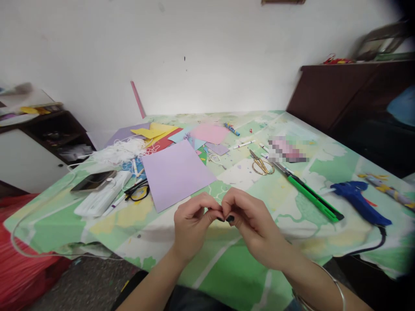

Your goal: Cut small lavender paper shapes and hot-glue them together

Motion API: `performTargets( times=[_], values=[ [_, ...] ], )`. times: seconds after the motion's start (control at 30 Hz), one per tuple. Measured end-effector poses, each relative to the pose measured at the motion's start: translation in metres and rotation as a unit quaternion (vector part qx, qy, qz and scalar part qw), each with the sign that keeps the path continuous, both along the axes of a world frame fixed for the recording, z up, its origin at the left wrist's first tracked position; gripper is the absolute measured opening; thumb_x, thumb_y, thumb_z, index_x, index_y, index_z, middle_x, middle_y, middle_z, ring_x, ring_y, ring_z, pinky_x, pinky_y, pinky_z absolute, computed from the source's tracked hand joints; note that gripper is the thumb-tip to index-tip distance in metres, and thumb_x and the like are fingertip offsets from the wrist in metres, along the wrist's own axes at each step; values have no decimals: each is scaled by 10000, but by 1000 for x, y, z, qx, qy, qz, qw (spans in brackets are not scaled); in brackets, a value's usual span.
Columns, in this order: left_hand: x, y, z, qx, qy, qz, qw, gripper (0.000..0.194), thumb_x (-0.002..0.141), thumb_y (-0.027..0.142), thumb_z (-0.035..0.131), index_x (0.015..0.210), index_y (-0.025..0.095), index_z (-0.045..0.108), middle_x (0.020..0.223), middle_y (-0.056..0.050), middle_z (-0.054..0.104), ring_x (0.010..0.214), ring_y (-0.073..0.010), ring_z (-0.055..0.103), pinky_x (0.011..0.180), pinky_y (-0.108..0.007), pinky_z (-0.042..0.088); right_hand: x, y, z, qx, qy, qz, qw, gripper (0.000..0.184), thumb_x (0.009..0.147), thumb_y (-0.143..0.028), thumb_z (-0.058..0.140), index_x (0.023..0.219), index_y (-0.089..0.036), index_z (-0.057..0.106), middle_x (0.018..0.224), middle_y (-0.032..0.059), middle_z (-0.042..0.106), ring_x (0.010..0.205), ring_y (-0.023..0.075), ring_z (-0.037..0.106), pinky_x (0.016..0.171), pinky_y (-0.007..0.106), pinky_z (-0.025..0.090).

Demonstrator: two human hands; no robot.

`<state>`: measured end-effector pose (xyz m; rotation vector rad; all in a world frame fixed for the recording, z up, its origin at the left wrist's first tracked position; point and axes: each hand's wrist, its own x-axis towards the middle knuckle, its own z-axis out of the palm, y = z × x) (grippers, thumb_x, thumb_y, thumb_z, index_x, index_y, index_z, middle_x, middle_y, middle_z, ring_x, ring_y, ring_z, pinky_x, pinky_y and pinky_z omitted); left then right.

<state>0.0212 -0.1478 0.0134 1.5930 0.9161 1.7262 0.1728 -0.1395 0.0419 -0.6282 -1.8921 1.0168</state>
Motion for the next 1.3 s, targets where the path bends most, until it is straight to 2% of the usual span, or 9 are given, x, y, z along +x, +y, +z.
performTargets(
  times=[0.13, 0.23, 0.37, 0.47, 0.67, 0.83, 1.03, 1.17, 1.3],
  values=[
    [-2, 3, -1, -2, 23, 53, 998, 142, 805, 209, 685, 667, 193, 653, 602, -10, 644, 582, -147, 594, 541, -246, 479, 5, 0, -4, -44, 36, -6, 998, 113, 884, -159, 470, 786, -215, 478, 746, 3, 467, 666, 144, 438, 584, 274, 359],
    [-18, 17, -10, 21, 180, 149, 972, 92, 859, 216, 611, 790, 200, 669, 754, -42, 708, 720, -182, 654, 668, -292, 524, 14, -1, -7, -58, 44, -5, 997, 152, 929, -262, 471, 785, -215, 481, 724, -1, 448, 650, 143, 418, 582, 278, 352],
    [-52, 45, -33, 9, 495, 252, 831, 396, 826, 219, 640, 1195, 85, 590, 1285, -234, 603, 1238, -380, 516, 984, -527, 414, 27, 3, -19, -11, -61, -27, 998, 248, 969, -266, 379, 742, -207, 459, 688, -6, 463, 638, 135, 431, 591, 273, 347],
    [-73, 59, -44, -47, 623, 234, 745, 359, 853, 242, 603, 1165, 63, 598, 1287, -263, 593, 1258, -411, 496, 980, -559, 399, 34, 12, -29, 18, -161, -81, 983, 171, 907, -222, 475, 738, -203, 482, 686, -12, 517, 631, 127, 474, 578, 255, 374],
    [-87, 64, -37, -12, 669, 165, 725, 174, 886, 263, 558, 965, 137, 648, 1076, -185, 705, 1020, -323, 651, 866, -437, 484, 40, 69, -27, 28, -298, -160, 940, 141, 782, -52, 531, 796, -184, 578, 787, 2, 646, 724, 133, 594, 678, 263, 468],
    [-85, 64, -35, 44, 681, 145, 716, 103, 867, 133, 534, 829, 165, 625, 854, -116, 717, 820, -241, 687, 762, -337, 512, 14, 148, -28, 34, -392, -200, 897, 187, 913, -295, 578, 1020, -147, 622, 1027, 56, 643, 910, 171, 618, 819, 377, 518],
    [-94, 52, -31, 123, 666, 199, 708, 170, 892, 105, 469, 786, 159, 590, 656, -60, 685, 554, -208, 654, 534, -301, 498, -32, 229, -33, 33, -469, -217, 855, 329, 925, -336, 566, 1206, -166, 564, 1212, 94, 582, 1027, 211, 601, 859, 418, 523],
    [-101, 34, -30, 236, 585, 308, 713, 116, 911, 113, 495, 985, 110, 584, 841, -107, 748, 691, -191, 714, 633, -285, 535, -48, 258, -32, 27, -507, -190, 840, 328, 922, -336, 573, 1203, -167, 566, 1205, 92, 584, 1021, 210, 604, 852, 409, 526],
    [-94, 19, -31, 284, 540, 312, 728, 117, 890, 77, 558, 996, 77, 607, 836, -118, 758, 722, -166, 721, 739, -264, 536, -47, 278, -28, 29, -531, -180, 827, 326, 922, -336, 572, 1201, -168, 567, 1206, 92, 584, 1021, 209, 604, 852, 407, 526]
  ],
)
